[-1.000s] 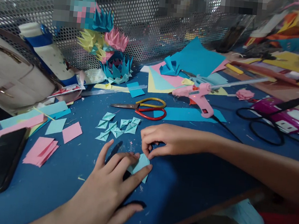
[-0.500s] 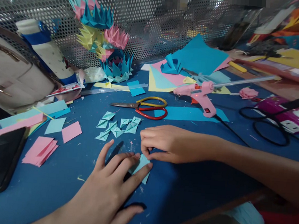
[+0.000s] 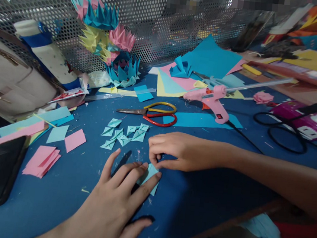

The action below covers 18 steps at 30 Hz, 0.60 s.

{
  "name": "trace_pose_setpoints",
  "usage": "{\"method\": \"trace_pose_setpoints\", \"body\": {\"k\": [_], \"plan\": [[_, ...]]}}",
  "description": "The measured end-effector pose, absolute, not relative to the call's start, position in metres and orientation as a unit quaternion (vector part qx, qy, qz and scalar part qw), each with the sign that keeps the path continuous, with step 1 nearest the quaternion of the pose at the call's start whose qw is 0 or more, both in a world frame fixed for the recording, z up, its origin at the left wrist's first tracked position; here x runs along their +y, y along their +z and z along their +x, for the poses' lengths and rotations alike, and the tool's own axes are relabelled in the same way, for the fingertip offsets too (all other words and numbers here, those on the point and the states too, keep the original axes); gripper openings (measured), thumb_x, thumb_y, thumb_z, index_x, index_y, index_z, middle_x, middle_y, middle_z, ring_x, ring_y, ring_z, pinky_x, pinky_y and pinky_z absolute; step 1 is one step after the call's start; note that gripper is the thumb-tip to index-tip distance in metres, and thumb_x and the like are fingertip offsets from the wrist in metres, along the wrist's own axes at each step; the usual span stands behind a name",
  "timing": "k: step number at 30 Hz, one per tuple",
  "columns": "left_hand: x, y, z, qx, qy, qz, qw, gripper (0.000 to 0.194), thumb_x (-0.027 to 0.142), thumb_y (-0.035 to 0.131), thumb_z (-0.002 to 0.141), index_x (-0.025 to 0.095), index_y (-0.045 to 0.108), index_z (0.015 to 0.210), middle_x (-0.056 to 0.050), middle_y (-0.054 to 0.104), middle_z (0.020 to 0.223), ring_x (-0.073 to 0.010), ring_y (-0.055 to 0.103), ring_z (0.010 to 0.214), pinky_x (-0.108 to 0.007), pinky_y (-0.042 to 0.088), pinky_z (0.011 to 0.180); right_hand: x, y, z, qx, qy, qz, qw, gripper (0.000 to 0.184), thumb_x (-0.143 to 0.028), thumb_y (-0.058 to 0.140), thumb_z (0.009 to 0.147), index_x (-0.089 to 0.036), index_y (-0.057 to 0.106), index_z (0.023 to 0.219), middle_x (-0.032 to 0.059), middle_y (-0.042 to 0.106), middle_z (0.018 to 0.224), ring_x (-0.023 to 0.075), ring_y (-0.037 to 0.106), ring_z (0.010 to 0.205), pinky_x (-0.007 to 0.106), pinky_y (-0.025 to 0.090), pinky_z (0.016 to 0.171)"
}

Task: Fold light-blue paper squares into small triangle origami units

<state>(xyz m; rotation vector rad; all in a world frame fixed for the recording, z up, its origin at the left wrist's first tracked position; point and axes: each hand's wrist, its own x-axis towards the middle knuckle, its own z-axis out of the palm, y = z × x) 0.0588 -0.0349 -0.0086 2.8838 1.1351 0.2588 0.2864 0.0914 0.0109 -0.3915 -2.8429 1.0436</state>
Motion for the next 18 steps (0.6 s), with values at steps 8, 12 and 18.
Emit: {"method": "trace_pose_setpoints", "body": {"k": [8, 12, 18], "plan": [[-0.035, -0.008, 0.059, 0.367, 0.083, 0.927, 0.014, 0.058, 0.052, 0.047, 0.099, 0.025, 0.041, 0.149, -0.007, 0.057, 0.131, -0.0254, 0.048, 0.123, -0.053, -0.009, 0.118, 0.103, 0.009, 0.285, -0.898, 0.416, -0.13, 0.061, 0.007, -0.017, 0.062, 0.092, -0.014, 0.068, 0.094, 0.0018, 0.059, 0.088, 0.0096, 0.055, 0.075, 0.02, 0.043, 0.068], [-0.035, -0.008, 0.059, 0.366, 0.088, 0.926, 0.01, 0.056, 0.05, 0.046, 0.099, 0.025, 0.042, 0.148, -0.007, 0.057, 0.132, -0.0256, 0.049, 0.123, -0.052, -0.01, 0.119, 0.106, 0.009, 0.286, -0.896, 0.428, -0.107, 0.054, 0.015, -0.027, 0.064, 0.093, -0.014, 0.071, 0.094, 0.0035, 0.06, 0.089, 0.0111, 0.057, 0.077, 0.021, 0.044, 0.069], [-0.036, -0.009, 0.058, 0.364, 0.091, 0.927, 0.013, 0.057, 0.05, 0.046, 0.099, 0.024, 0.04, 0.15, -0.008, 0.057, 0.133, -0.0254, 0.048, 0.124, -0.052, -0.01, 0.119, 0.102, 0.007, 0.286, -0.918, 0.383, -0.092, 0.046, 0.018, -0.031, 0.061, 0.096, -0.016, 0.07, 0.092, 0.0034, 0.06, 0.09, 0.0137, 0.057, 0.088, 0.023, 0.041, 0.075]]}}
